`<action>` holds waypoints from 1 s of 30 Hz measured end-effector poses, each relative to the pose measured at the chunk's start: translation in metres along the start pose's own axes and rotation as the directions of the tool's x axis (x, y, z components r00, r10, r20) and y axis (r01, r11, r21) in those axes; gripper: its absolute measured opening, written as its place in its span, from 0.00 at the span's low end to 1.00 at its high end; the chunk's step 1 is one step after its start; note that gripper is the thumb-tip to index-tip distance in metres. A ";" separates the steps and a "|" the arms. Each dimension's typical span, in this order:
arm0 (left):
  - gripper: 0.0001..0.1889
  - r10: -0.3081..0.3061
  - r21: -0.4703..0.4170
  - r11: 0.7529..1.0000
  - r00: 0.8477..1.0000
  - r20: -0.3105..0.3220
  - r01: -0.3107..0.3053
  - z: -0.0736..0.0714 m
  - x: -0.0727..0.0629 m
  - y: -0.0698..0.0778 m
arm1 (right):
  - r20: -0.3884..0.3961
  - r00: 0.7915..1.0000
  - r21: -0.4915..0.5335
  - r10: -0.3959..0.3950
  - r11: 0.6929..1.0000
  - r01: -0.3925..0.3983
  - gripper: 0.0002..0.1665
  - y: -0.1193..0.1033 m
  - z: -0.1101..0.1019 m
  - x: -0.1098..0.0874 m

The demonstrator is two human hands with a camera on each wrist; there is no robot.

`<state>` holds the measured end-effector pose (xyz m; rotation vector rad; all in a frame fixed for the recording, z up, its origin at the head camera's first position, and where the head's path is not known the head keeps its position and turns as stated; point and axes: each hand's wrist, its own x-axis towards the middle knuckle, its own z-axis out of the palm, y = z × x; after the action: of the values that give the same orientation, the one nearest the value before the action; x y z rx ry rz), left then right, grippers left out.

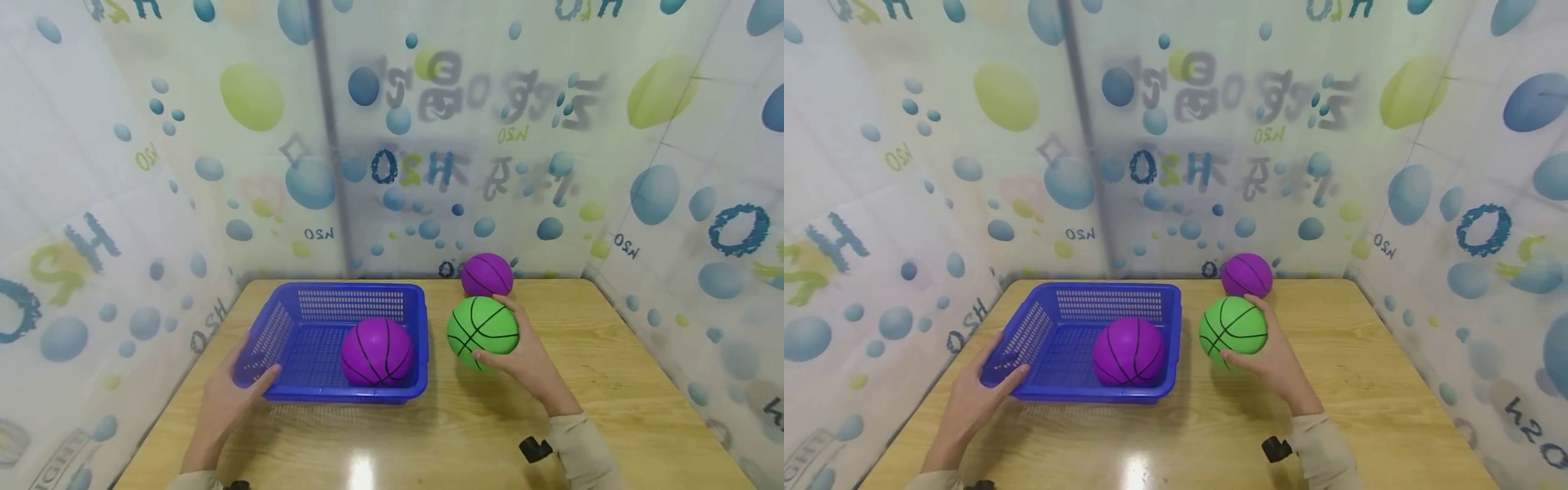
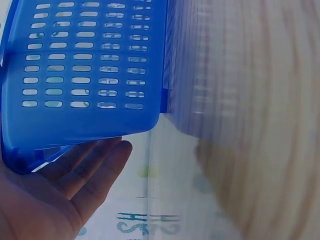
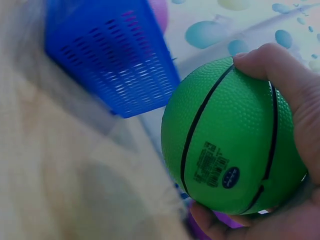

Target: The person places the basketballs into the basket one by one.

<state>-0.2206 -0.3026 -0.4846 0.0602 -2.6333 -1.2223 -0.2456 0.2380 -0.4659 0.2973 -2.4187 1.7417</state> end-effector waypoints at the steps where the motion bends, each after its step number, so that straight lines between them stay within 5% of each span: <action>1: 0.57 -0.001 0.003 1.000 1.000 -0.001 0.001 0.000 0.000 0.000 | 0.001 1.000 -0.005 -0.011 1.000 0.011 0.67 -0.004 -0.002 0.003; 14: 0.57 0.004 0.013 1.000 1.000 -0.012 -0.004 0.001 0.000 -0.002 | -0.006 0.993 -0.071 -0.117 0.991 0.116 0.67 -0.065 -0.035 0.034; 30: 0.57 0.006 0.012 1.000 1.000 -0.005 -0.006 0.001 0.001 -0.003 | -0.008 0.990 -0.051 -0.141 0.989 0.140 0.68 -0.077 -0.032 0.048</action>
<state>-0.2215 -0.3043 -0.4873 0.0568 -2.6348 -1.2031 -0.2729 0.2414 -0.3734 0.4388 -2.3663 1.6161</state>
